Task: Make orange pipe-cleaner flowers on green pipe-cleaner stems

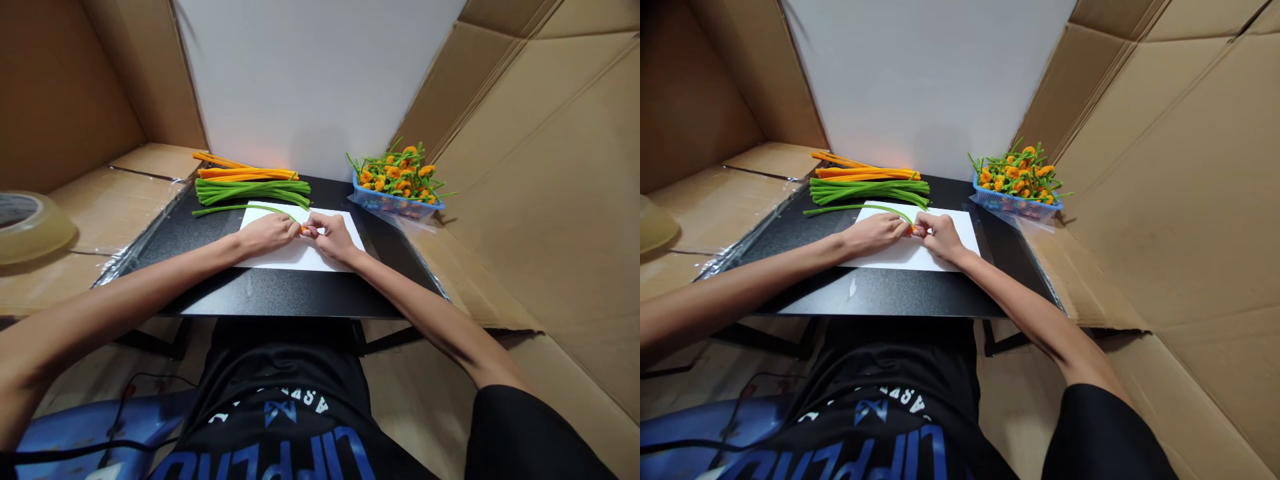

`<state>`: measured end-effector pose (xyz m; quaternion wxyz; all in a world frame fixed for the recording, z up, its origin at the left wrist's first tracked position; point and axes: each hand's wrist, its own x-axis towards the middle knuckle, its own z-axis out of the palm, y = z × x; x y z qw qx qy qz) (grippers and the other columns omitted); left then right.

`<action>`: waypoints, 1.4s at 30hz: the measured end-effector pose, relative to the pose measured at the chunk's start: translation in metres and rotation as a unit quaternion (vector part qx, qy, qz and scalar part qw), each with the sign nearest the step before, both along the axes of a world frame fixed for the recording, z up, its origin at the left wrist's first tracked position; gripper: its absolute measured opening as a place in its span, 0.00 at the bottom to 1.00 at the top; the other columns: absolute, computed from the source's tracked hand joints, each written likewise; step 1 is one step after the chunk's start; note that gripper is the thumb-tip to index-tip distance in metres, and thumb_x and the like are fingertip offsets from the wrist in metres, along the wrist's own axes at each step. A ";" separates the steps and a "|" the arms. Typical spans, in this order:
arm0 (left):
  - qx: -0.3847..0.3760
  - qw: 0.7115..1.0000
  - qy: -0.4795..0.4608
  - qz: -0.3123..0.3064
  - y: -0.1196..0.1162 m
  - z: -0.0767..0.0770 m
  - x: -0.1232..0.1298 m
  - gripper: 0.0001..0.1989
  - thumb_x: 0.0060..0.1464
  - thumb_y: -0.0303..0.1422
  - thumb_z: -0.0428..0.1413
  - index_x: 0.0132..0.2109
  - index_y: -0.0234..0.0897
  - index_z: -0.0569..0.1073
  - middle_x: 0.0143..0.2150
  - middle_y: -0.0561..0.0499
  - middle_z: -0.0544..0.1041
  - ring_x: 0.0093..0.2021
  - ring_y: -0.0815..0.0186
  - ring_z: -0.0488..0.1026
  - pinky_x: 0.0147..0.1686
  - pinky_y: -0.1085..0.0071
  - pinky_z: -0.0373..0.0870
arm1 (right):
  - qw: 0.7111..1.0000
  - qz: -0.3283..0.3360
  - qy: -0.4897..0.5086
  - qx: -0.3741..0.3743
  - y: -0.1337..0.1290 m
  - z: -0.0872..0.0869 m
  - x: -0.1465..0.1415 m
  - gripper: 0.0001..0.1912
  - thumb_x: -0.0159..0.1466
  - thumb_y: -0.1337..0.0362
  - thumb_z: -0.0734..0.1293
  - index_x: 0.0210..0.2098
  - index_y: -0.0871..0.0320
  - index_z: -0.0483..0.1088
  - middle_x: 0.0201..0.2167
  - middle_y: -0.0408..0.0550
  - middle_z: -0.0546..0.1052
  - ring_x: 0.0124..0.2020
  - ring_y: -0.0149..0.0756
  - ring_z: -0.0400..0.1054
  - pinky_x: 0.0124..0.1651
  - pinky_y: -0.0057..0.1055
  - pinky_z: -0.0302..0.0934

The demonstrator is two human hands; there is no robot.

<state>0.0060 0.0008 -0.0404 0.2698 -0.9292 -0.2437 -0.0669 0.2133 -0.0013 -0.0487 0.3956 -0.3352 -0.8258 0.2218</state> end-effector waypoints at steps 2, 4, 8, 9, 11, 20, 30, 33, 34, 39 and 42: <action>-0.014 1.000 -0.009 -0.003 0.002 0.002 -0.001 0.10 0.65 0.22 0.47 0.41 0.27 0.73 0.33 0.41 0.77 0.34 0.60 0.73 0.34 0.67 0.66 | 1.000 0.002 0.008 -0.008 0.003 0.003 0.001 0.14 0.60 0.60 0.68 0.24 0.55 0.59 0.23 0.41 0.70 0.33 0.35 0.70 0.39 0.30 0.63; -0.029 0.999 -0.019 -0.001 0.006 0.007 -0.004 0.10 0.66 0.23 0.47 0.43 0.27 0.73 0.34 0.41 0.77 0.35 0.61 0.73 0.34 0.68 0.67 | 1.000 0.002 0.021 -0.014 0.006 0.008 0.002 0.13 0.59 0.58 0.70 0.28 0.55 0.61 0.26 0.42 0.73 0.35 0.37 0.74 0.39 0.31 0.65; -0.032 0.998 -0.050 0.028 0.016 0.019 -0.014 0.12 0.67 0.25 0.46 0.44 0.30 0.74 0.35 0.43 0.77 0.36 0.62 0.73 0.36 0.70 0.67 | 0.999 -0.010 0.030 -0.018 0.016 0.019 0.009 0.14 0.60 0.56 0.72 0.36 0.54 0.66 0.31 0.45 0.79 0.35 0.39 0.77 0.39 0.32 0.68; -0.029 0.997 -0.061 0.040 0.019 0.022 -0.018 0.13 0.68 0.26 0.45 0.44 0.31 0.74 0.35 0.43 0.77 0.37 0.62 0.73 0.37 0.70 0.67 | 0.999 -0.014 0.031 -0.018 0.019 0.019 0.012 0.13 0.60 0.56 0.72 0.38 0.55 0.67 0.31 0.46 0.80 0.33 0.38 0.77 0.39 0.32 0.68; -0.025 0.994 -0.081 0.063 0.025 0.025 -0.027 0.15 0.69 0.29 0.44 0.44 0.31 0.75 0.35 0.43 0.77 0.38 0.61 0.74 0.38 0.69 0.68 | 0.999 -0.028 0.025 -0.010 0.025 0.018 0.018 0.13 0.61 0.56 0.71 0.40 0.56 0.70 0.31 0.46 0.81 0.31 0.37 0.76 0.38 0.32 0.69; -0.059 0.992 -0.085 0.075 0.027 0.019 -0.031 0.19 0.71 0.39 0.43 0.46 0.31 0.74 0.37 0.42 0.78 0.39 0.57 0.76 0.41 0.65 0.68 | 0.993 -0.060 -0.087 0.059 0.024 0.012 0.016 0.12 0.66 0.59 0.67 0.33 0.60 0.78 0.23 0.44 0.78 0.24 0.30 0.66 0.31 0.26 0.54; -0.132 0.985 -0.069 0.084 0.013 0.018 -0.009 0.13 0.70 0.32 0.43 0.47 0.34 0.72 0.41 0.45 0.80 0.37 0.60 0.79 0.29 0.69 0.64 | 0.993 -0.001 -0.106 0.048 0.019 0.014 0.002 0.19 0.69 0.57 0.62 0.26 0.59 0.74 0.20 0.42 0.74 0.22 0.29 0.64 0.31 0.25 0.53; -0.120 0.987 -0.065 0.086 0.022 0.022 -0.014 0.13 0.70 0.33 0.43 0.47 0.34 0.72 0.41 0.44 0.80 0.36 0.59 0.79 0.29 0.69 0.64 | 0.991 -0.009 -0.121 0.060 0.028 0.020 0.008 0.19 0.69 0.55 0.63 0.26 0.59 0.74 0.18 0.41 0.73 0.20 0.28 0.62 0.29 0.25 0.50; -0.114 0.987 -0.064 0.089 0.025 0.023 -0.017 0.13 0.70 0.32 0.43 0.47 0.34 0.72 0.40 0.44 0.80 0.36 0.59 0.79 0.30 0.69 0.65 | 0.991 -0.015 -0.123 0.060 0.030 0.023 0.011 0.19 0.68 0.55 0.63 0.26 0.59 0.74 0.18 0.41 0.73 0.20 0.28 0.62 0.29 0.25 0.50; -0.112 0.979 -0.062 0.156 0.044 0.027 -0.055 0.14 0.68 0.33 0.42 0.47 0.35 0.72 0.42 0.41 0.80 0.39 0.55 0.79 0.32 0.67 0.66 | 0.991 -0.038 -0.123 0.024 0.045 0.031 0.051 0.19 0.67 0.54 0.63 0.27 0.59 0.75 0.19 0.43 0.75 0.21 0.30 0.65 0.29 0.26 0.54; -0.102 0.947 -0.111 0.284 0.056 0.028 -0.095 0.18 0.69 0.38 0.41 0.47 0.33 0.72 0.40 0.37 0.80 0.38 0.50 0.79 0.35 0.63 0.67 | 0.984 -0.104 -0.147 0.003 0.057 0.033 0.093 0.19 0.66 0.55 0.62 0.25 0.59 0.74 0.19 0.45 0.75 0.22 0.32 0.68 0.32 0.28 0.57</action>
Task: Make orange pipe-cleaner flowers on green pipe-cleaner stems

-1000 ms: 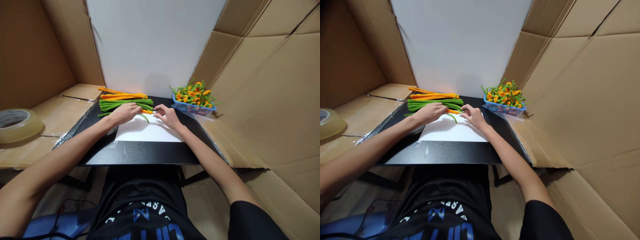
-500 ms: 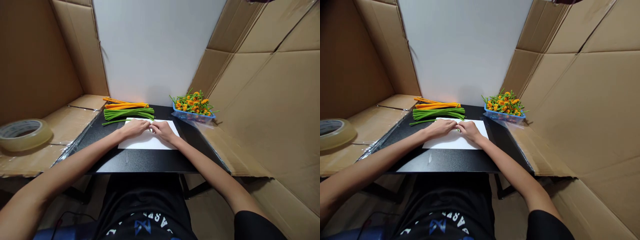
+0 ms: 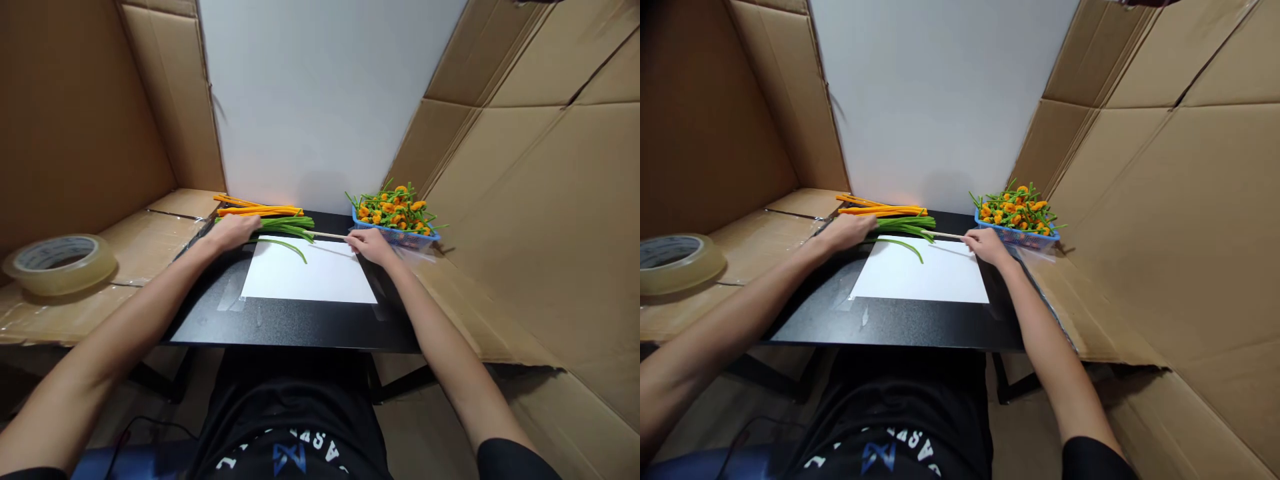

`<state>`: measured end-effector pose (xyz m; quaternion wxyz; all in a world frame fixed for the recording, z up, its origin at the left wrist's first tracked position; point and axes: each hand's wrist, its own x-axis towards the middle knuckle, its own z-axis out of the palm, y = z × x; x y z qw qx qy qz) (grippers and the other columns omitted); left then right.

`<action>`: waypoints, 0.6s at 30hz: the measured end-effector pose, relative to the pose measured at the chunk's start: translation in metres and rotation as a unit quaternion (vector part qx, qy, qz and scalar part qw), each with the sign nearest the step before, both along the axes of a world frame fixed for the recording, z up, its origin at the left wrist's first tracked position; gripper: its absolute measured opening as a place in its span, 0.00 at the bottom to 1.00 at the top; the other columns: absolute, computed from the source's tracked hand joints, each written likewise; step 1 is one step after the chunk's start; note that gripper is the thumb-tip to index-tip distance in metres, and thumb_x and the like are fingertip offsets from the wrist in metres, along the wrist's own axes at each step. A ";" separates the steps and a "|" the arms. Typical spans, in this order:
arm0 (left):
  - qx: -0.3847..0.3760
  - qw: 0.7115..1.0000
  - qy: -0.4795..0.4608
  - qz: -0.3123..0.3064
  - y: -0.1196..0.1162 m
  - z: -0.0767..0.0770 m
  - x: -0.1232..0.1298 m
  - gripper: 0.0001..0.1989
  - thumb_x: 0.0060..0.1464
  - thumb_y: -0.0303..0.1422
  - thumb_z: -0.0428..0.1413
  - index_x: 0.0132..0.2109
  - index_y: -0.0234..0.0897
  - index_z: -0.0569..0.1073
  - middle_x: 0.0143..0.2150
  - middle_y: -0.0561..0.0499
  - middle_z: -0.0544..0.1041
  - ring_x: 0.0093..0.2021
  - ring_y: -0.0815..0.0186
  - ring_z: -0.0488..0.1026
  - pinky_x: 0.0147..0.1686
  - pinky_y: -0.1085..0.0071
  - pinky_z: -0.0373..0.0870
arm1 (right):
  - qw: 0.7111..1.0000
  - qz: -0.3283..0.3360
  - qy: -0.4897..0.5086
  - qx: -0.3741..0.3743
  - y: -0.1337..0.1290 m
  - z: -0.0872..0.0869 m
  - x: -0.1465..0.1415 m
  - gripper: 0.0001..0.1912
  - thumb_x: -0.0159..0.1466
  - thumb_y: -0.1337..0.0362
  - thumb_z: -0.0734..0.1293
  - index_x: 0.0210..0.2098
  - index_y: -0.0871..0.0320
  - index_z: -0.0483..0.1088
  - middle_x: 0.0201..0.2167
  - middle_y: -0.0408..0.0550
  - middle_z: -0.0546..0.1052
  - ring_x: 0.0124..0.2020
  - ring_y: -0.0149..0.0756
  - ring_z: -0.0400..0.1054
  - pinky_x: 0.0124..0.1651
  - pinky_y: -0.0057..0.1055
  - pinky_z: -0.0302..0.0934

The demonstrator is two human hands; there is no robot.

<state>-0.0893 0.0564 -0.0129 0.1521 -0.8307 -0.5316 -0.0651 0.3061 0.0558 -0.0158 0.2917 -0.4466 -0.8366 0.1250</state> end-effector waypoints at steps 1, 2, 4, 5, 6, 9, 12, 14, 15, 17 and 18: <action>0.011 0.999 -0.013 0.039 0.003 0.000 -0.012 0.20 0.69 0.38 0.39 0.49 0.32 0.71 0.40 0.35 0.80 0.39 0.48 0.79 0.36 0.62 0.67 | 1.000 -0.020 -0.009 -0.014 0.004 -0.001 0.013 0.18 0.65 0.55 0.62 0.25 0.59 0.74 0.20 0.46 0.76 0.23 0.33 0.68 0.33 0.29 0.58; 0.018 0.997 -0.024 0.074 0.006 -0.001 -0.023 0.21 0.69 0.39 0.37 0.50 0.32 0.70 0.41 0.34 0.80 0.40 0.47 0.79 0.36 0.61 0.67 | 0.998 -0.041 -0.030 -0.033 0.008 -0.002 0.025 0.18 0.65 0.55 0.62 0.25 0.59 0.74 0.21 0.47 0.77 0.24 0.34 0.69 0.33 0.30 0.58; 0.021 0.993 -0.037 0.107 0.010 -0.002 -0.035 0.22 0.69 0.40 0.36 0.52 0.33 0.69 0.43 0.33 0.80 0.42 0.45 0.79 0.37 0.60 0.68 | 0.992 -0.076 -0.097 -0.028 0.014 -0.005 0.042 0.17 0.64 0.56 0.63 0.27 0.59 0.77 0.24 0.48 0.79 0.26 0.36 0.69 0.34 0.32 0.57; 0.018 0.993 -0.040 0.110 0.012 -0.003 -0.038 0.22 0.69 0.40 0.36 0.52 0.34 0.69 0.44 0.33 0.80 0.43 0.45 0.79 0.38 0.60 0.68 | 0.987 -0.092 -0.127 -0.024 0.016 -0.007 0.046 0.16 0.64 0.56 0.64 0.28 0.58 0.78 0.26 0.49 0.80 0.28 0.37 0.70 0.35 0.32 0.57; 0.014 0.993 -0.041 0.107 0.013 -0.004 -0.038 0.22 0.69 0.41 0.36 0.52 0.34 0.69 0.44 0.33 0.80 0.44 0.45 0.79 0.38 0.59 0.68 | 0.982 -0.108 -0.154 -0.018 0.018 -0.009 0.048 0.15 0.64 0.57 0.65 0.30 0.58 0.79 0.28 0.50 0.81 0.31 0.38 0.71 0.36 0.33 0.57; 0.007 0.994 -0.051 0.101 0.014 -0.005 -0.035 0.22 0.69 0.42 0.35 0.52 0.35 0.69 0.45 0.33 0.80 0.45 0.45 0.78 0.41 0.59 0.69 | 0.964 -0.161 -0.212 -0.017 0.017 -0.009 0.043 0.12 0.63 0.56 0.68 0.33 0.56 0.80 0.34 0.51 0.82 0.36 0.42 0.72 0.36 0.34 0.56; 0.016 0.990 -0.086 0.111 0.013 -0.003 -0.036 0.23 0.69 0.44 0.35 0.52 0.35 0.68 0.45 0.34 0.80 0.46 0.47 0.78 0.43 0.60 0.69 | 0.956 -0.171 -0.235 0.043 0.009 -0.002 0.018 0.10 0.63 0.57 0.69 0.35 0.55 0.81 0.36 0.52 0.81 0.39 0.44 0.72 0.35 0.34 0.57; 0.029 0.985 -0.122 0.122 0.012 -0.002 -0.039 0.22 0.69 0.44 0.36 0.53 0.35 0.68 0.46 0.34 0.80 0.47 0.47 0.78 0.44 0.61 0.68 | 0.966 -0.111 -0.201 0.117 0.000 0.004 -0.014 0.10 0.66 0.59 0.67 0.36 0.56 0.80 0.37 0.53 0.80 0.41 0.43 0.71 0.39 0.34 0.59; 0.035 0.981 -0.140 0.131 0.012 -0.002 -0.041 0.22 0.70 0.43 0.37 0.54 0.35 0.68 0.46 0.34 0.80 0.47 0.47 0.78 0.44 0.61 0.68 | 0.972 -0.062 -0.178 0.139 -0.004 0.006 -0.036 0.10 0.67 0.61 0.66 0.36 0.56 0.79 0.37 0.53 0.80 0.41 0.42 0.71 0.41 0.34 0.60; 0.045 0.971 -0.176 0.153 0.012 -0.003 -0.045 0.21 0.70 0.43 0.39 0.56 0.34 0.66 0.46 0.35 0.80 0.47 0.48 0.78 0.45 0.62 0.68 | 0.973 0.060 -0.162 0.154 -0.011 0.008 -0.089 0.09 0.67 0.63 0.66 0.37 0.56 0.79 0.38 0.52 0.80 0.42 0.42 0.70 0.42 0.35 0.61; 0.050 0.966 -0.193 0.164 0.013 -0.004 -0.046 0.22 0.70 0.44 0.40 0.58 0.34 0.65 0.45 0.35 0.81 0.46 0.48 0.79 0.45 0.62 0.68 | 0.967 0.107 -0.167 0.157 -0.014 0.007 -0.119 0.07 0.67 0.64 0.66 0.38 0.56 0.78 0.38 0.52 0.80 0.42 0.42 0.70 0.41 0.35 0.61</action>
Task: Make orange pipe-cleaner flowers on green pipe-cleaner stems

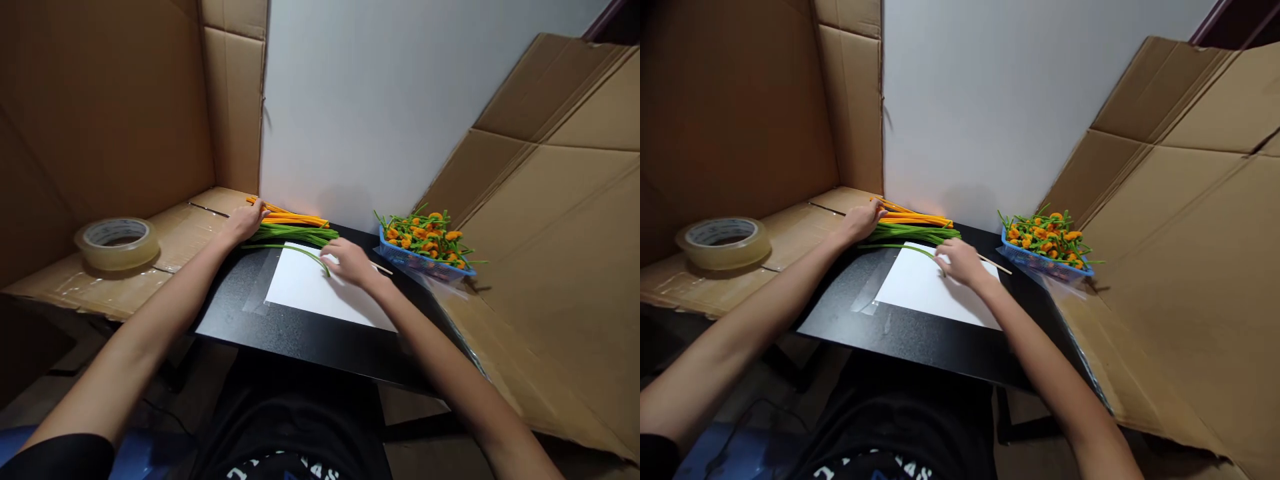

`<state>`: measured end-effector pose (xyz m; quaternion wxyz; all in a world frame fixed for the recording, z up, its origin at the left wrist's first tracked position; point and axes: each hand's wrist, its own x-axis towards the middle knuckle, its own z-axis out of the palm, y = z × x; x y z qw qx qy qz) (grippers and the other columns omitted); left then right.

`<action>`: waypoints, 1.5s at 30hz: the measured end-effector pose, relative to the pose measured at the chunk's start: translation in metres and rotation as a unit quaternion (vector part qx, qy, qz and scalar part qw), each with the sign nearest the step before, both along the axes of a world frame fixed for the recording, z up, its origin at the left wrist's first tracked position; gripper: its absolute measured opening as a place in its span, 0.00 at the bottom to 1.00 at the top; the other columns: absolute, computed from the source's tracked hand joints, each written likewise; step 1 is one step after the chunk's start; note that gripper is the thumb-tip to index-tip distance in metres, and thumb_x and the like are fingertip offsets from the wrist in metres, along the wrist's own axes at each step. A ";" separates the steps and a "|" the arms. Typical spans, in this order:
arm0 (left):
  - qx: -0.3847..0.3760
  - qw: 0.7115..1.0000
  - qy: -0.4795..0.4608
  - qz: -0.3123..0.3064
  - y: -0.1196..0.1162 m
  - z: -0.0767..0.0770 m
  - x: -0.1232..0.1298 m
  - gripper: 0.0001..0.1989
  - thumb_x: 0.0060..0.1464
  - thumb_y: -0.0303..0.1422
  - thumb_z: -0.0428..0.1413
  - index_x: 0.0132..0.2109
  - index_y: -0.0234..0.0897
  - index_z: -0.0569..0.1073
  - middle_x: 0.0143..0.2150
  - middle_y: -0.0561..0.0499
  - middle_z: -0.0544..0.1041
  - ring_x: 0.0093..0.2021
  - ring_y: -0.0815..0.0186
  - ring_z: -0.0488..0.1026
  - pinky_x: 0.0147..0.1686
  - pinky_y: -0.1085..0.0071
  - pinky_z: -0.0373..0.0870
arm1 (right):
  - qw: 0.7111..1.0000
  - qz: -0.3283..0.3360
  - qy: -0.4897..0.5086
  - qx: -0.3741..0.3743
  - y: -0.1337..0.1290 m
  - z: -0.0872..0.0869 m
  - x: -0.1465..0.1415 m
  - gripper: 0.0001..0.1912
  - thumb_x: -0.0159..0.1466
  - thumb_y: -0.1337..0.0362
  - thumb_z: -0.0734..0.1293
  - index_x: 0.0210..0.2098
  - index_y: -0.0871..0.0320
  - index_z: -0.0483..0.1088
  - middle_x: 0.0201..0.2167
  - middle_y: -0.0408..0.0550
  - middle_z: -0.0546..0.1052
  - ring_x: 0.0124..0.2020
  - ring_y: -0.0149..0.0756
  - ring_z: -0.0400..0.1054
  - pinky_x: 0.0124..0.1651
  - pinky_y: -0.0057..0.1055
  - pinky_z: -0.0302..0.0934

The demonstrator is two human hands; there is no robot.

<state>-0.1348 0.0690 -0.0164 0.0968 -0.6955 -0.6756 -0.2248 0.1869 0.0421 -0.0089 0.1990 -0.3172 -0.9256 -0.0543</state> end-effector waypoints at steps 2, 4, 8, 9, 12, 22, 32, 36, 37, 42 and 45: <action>0.017 0.999 -0.026 0.017 0.002 -0.002 0.000 0.23 0.69 0.44 0.42 0.61 0.33 0.62 0.44 0.36 0.81 0.45 0.49 0.79 0.44 0.62 0.68 | 0.996 0.083 -0.039 0.008 -0.001 -0.004 -0.062 0.05 0.65 0.65 0.68 0.38 0.56 0.78 0.37 0.52 0.79 0.40 0.43 0.69 0.38 0.36 0.61; 0.033 0.999 -0.037 0.021 0.003 -0.003 0.000 0.23 0.69 0.44 0.43 0.61 0.33 0.61 0.44 0.36 0.81 0.44 0.49 0.80 0.43 0.62 0.69 | 0.993 0.110 -0.034 0.027 0.003 -0.010 -0.117 0.04 0.64 0.67 0.69 0.36 0.55 0.77 0.35 0.52 0.78 0.39 0.44 0.69 0.37 0.38 0.62; 0.039 0.997 -0.062 -0.017 0.007 -0.006 -0.001 0.18 0.69 0.41 0.45 0.57 0.35 0.65 0.46 0.37 0.80 0.45 0.53 0.79 0.43 0.64 0.70 | 0.993 0.093 -0.047 0.062 0.012 -0.023 -0.180 0.04 0.62 0.66 0.69 0.32 0.53 0.77 0.34 0.54 0.78 0.41 0.50 0.71 0.36 0.44 0.65; 0.041 0.996 -0.073 -0.034 0.008 -0.007 -0.002 0.16 0.69 0.40 0.46 0.56 0.35 0.65 0.47 0.37 0.80 0.46 0.54 0.79 0.44 0.65 0.70 | 0.993 0.087 -0.051 0.066 0.012 -0.024 -0.184 0.06 0.63 0.67 0.68 0.31 0.53 0.77 0.34 0.55 0.78 0.42 0.51 0.71 0.36 0.44 0.65; 0.063 0.985 -0.118 -0.109 0.012 -0.011 -0.006 0.13 0.67 0.38 0.48 0.53 0.35 0.68 0.49 0.39 0.80 0.47 0.58 0.78 0.46 0.67 0.71 | 0.992 0.096 -0.036 0.072 0.007 -0.025 -0.173 0.09 0.65 0.69 0.65 0.30 0.53 0.76 0.34 0.54 0.78 0.42 0.50 0.71 0.39 0.44 0.65; 0.064 0.869 -0.360 -0.333 -0.002 -0.002 0.055 0.19 0.53 0.45 0.63 0.44 0.35 0.78 0.43 0.45 0.82 0.43 0.60 0.78 0.47 0.64 0.73 | 0.991 -0.001 0.071 0.113 0.001 -0.009 -0.007 0.10 0.73 0.70 0.57 0.40 0.59 0.69 0.33 0.53 0.75 0.35 0.41 0.66 0.39 0.34 0.59; 0.011 0.858 -0.337 -0.387 -0.029 0.001 0.098 0.17 0.56 0.45 0.62 0.41 0.34 0.80 0.39 0.46 0.82 0.37 0.64 0.77 0.37 0.70 0.72 | 0.983 -0.032 0.082 0.158 -0.004 0.005 0.009 0.13 0.75 0.66 0.56 0.40 0.58 0.70 0.36 0.51 0.75 0.34 0.35 0.66 0.35 0.30 0.54; -0.007 0.852 -0.351 -0.389 -0.030 -0.001 0.099 0.18 0.56 0.45 0.62 0.43 0.33 0.79 0.37 0.46 0.82 0.34 0.67 0.76 0.36 0.71 0.72 | 0.983 -0.032 0.095 0.151 -0.007 0.005 0.009 0.10 0.74 0.67 0.58 0.40 0.58 0.70 0.36 0.51 0.75 0.34 0.35 0.67 0.34 0.29 0.53; -0.013 0.849 -0.355 -0.390 -0.030 -0.002 0.100 0.18 0.56 0.45 0.62 0.43 0.33 0.79 0.36 0.47 0.81 0.33 0.67 0.76 0.35 0.72 0.72 | 0.983 -0.031 0.102 0.147 -0.007 0.006 0.009 0.10 0.74 0.67 0.58 0.40 0.58 0.70 0.36 0.51 0.76 0.35 0.35 0.67 0.35 0.29 0.54; -0.037 0.838 -0.373 -0.396 -0.032 -0.003 0.106 0.20 0.58 0.47 0.59 0.42 0.32 0.78 0.33 0.47 0.80 0.30 0.68 0.74 0.32 0.72 0.72 | 0.984 -0.018 0.131 0.122 -0.008 0.006 0.009 0.08 0.72 0.69 0.59 0.40 0.59 0.70 0.37 0.52 0.76 0.36 0.36 0.68 0.38 0.29 0.56; -0.046 0.836 -0.374 -0.398 -0.035 -0.003 0.110 0.20 0.60 0.48 0.58 0.43 0.32 0.77 0.33 0.48 0.79 0.29 0.69 0.73 0.30 0.73 0.71 | 0.985 0.001 0.128 0.113 -0.008 0.005 0.006 0.08 0.72 0.68 0.60 0.39 0.60 0.70 0.35 0.51 0.76 0.35 0.36 0.68 0.38 0.29 0.56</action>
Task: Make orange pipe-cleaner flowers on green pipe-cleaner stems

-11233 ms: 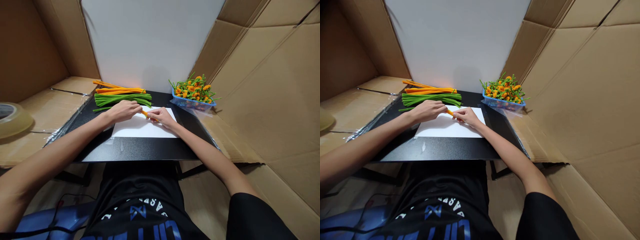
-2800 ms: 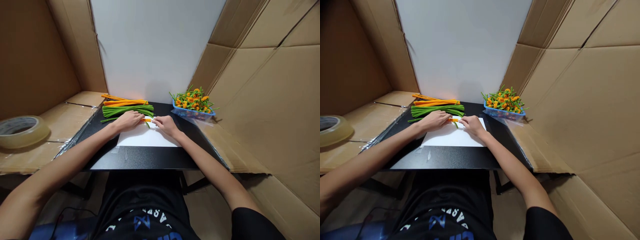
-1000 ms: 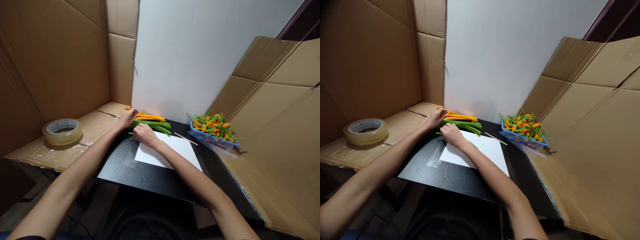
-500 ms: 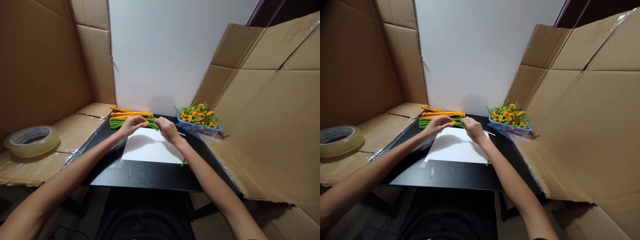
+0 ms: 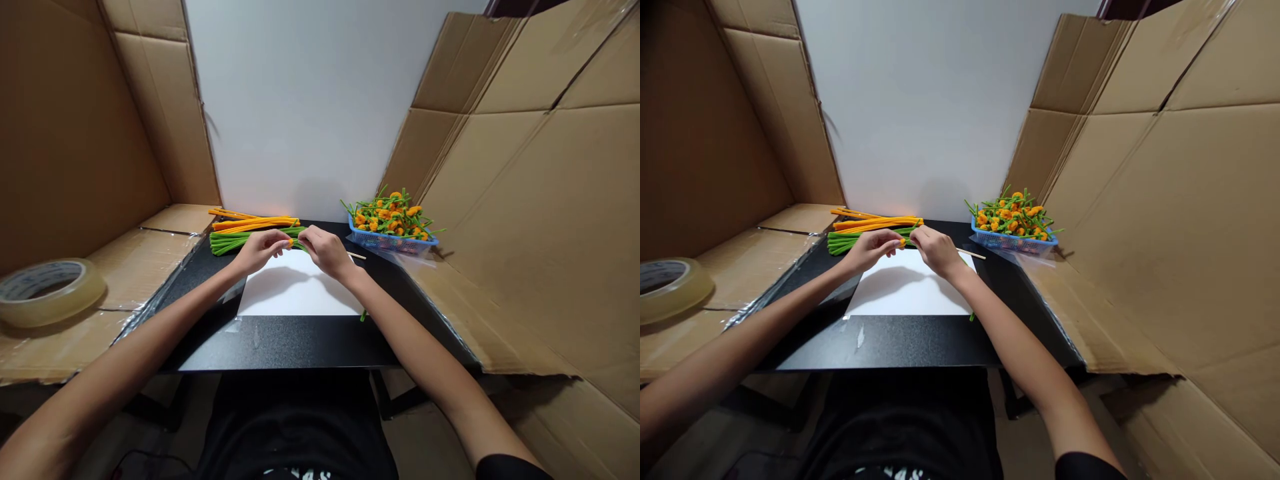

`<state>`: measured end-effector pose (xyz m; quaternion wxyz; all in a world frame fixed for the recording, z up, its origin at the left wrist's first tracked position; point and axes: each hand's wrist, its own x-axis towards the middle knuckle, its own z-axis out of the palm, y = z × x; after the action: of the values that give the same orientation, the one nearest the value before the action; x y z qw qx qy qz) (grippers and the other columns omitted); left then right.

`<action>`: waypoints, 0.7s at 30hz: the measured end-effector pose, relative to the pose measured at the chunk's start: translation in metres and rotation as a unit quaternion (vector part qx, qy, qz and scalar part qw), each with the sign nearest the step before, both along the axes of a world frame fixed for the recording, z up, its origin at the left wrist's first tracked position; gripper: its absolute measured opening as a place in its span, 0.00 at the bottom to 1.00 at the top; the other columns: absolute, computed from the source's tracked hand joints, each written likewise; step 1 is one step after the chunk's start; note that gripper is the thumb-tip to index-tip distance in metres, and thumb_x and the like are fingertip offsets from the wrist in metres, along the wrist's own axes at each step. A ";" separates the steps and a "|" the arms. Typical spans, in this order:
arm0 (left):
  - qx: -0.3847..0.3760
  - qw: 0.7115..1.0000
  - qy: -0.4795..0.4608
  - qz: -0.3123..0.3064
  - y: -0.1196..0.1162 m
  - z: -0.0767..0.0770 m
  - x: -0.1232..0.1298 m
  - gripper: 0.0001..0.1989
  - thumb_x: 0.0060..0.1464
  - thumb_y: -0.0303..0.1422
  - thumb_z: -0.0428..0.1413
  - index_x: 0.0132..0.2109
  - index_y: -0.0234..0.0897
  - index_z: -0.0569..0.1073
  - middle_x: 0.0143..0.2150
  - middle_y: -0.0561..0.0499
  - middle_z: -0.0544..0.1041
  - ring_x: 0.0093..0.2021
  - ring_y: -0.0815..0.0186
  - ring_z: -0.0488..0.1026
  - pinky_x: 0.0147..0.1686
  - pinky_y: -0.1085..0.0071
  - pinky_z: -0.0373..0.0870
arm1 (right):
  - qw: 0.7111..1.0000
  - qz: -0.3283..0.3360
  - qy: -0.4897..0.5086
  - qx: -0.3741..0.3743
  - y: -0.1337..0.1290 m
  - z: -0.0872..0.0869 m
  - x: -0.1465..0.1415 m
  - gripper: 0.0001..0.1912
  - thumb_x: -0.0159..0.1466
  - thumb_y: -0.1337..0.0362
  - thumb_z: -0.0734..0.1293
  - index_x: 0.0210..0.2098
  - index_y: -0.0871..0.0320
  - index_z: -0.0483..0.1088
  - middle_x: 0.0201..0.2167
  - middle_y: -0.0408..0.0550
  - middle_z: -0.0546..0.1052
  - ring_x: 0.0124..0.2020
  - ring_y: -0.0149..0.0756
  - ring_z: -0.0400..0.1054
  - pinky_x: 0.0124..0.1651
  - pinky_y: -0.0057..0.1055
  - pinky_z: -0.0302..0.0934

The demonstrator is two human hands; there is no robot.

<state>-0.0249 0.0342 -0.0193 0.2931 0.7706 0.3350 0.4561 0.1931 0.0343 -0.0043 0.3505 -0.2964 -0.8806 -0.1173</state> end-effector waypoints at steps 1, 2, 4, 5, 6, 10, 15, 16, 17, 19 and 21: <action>-0.003 1.000 0.004 -0.001 -0.001 0.000 0.001 0.20 0.60 0.48 0.57 0.43 0.32 0.77 0.33 0.48 0.79 0.29 0.69 0.73 0.29 0.74 0.70 | 1.000 0.004 -0.005 0.000 0.000 -0.001 -0.001 0.09 0.73 0.68 0.59 0.39 0.59 0.70 0.35 0.51 0.75 0.34 0.35 0.67 0.38 0.29 0.56; -0.005 1.000 0.011 -0.003 -0.002 0.000 0.002 0.20 0.61 0.48 0.56 0.43 0.32 0.77 0.33 0.48 0.79 0.28 0.69 0.72 0.29 0.74 0.70 | 1.000 0.006 -0.010 0.002 0.000 -0.001 -0.002 0.09 0.73 0.68 0.59 0.38 0.59 0.70 0.35 0.51 0.75 0.34 0.35 0.67 0.38 0.29 0.56; -0.008 0.999 0.036 -0.010 -0.003 0.000 0.002 0.20 0.63 0.47 0.54 0.44 0.33 0.76 0.35 0.48 0.79 0.28 0.69 0.72 0.29 0.73 0.69 | 1.000 0.008 -0.021 0.005 0.000 -0.001 -0.002 0.11 0.73 0.68 0.58 0.37 0.59 0.70 0.34 0.51 0.75 0.34 0.35 0.66 0.38 0.29 0.56; -0.005 0.998 0.057 -0.012 -0.004 0.000 0.002 0.20 0.64 0.47 0.53 0.45 0.34 0.75 0.36 0.48 0.79 0.29 0.69 0.71 0.30 0.73 0.68 | 1.000 0.009 -0.025 0.006 0.000 -0.001 -0.002 0.11 0.73 0.68 0.58 0.37 0.59 0.70 0.34 0.51 0.74 0.35 0.36 0.66 0.39 0.30 0.56; 0.005 0.996 0.085 -0.010 -0.004 -0.001 0.002 0.19 0.64 0.47 0.52 0.45 0.34 0.74 0.37 0.48 0.79 0.29 0.69 0.71 0.30 0.73 0.67 | 1.000 0.011 -0.026 0.004 0.000 -0.001 -0.002 0.11 0.73 0.68 0.59 0.37 0.59 0.70 0.34 0.51 0.74 0.35 0.36 0.66 0.39 0.30 0.56; 0.083 0.971 0.223 0.041 -0.005 -0.006 0.003 0.15 0.66 0.43 0.49 0.37 0.36 0.68 0.30 0.52 0.73 0.28 0.67 0.67 0.30 0.71 0.60 | 0.999 0.031 0.013 -0.037 0.002 -0.001 -0.001 0.08 0.71 0.69 0.61 0.37 0.59 0.71 0.36 0.52 0.75 0.36 0.37 0.68 0.40 0.31 0.58; 0.100 0.958 0.263 0.061 -0.008 -0.009 0.009 0.16 0.69 0.43 0.42 0.35 0.39 0.63 0.29 0.52 0.70 0.27 0.65 0.64 0.30 0.71 0.56 | 0.987 0.068 0.085 -0.117 0.004 -0.003 -0.005 0.05 0.68 0.71 0.64 0.35 0.59 0.71 0.33 0.49 0.76 0.34 0.36 0.69 0.40 0.30 0.60; 0.098 0.958 0.264 0.060 -0.008 -0.009 0.009 0.16 0.69 0.43 0.42 0.36 0.39 0.63 0.29 0.52 0.69 0.28 0.65 0.65 0.30 0.71 0.56 | 0.985 0.069 0.093 -0.130 0.004 -0.002 -0.005 0.04 0.67 0.70 0.65 0.36 0.59 0.71 0.33 0.49 0.77 0.34 0.35 0.69 0.40 0.30 0.60; 0.097 0.957 0.267 0.060 -0.007 -0.008 0.009 0.17 0.69 0.43 0.42 0.36 0.39 0.63 0.28 0.52 0.69 0.27 0.65 0.65 0.30 0.71 0.55 | 0.983 0.066 0.098 -0.142 0.004 0.000 -0.003 0.02 0.67 0.69 0.66 0.38 0.60 0.71 0.33 0.48 0.77 0.34 0.35 0.69 0.40 0.30 0.60; 0.098 0.955 0.272 0.065 -0.006 -0.007 0.006 0.17 0.69 0.44 0.43 0.35 0.39 0.62 0.27 0.53 0.68 0.27 0.66 0.65 0.29 0.72 0.55 | 0.981 0.050 0.094 -0.161 0.004 0.005 0.003 0.03 0.65 0.68 0.68 0.39 0.60 0.72 0.32 0.48 0.77 0.33 0.35 0.69 0.38 0.30 0.60; 0.100 0.953 0.275 0.073 -0.004 -0.006 0.004 0.17 0.69 0.44 0.44 0.34 0.39 0.62 0.25 0.54 0.66 0.25 0.66 0.65 0.28 0.72 0.54 | 0.981 0.035 0.078 -0.173 0.005 0.009 0.009 0.02 0.64 0.68 0.69 0.36 0.60 0.74 0.31 0.47 0.77 0.31 0.34 0.68 0.37 0.30 0.59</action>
<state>-0.0209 0.0299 -0.0256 0.0769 0.8649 0.4110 0.2776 0.2023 0.0389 0.0052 0.3649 -0.3303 -0.8674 0.0728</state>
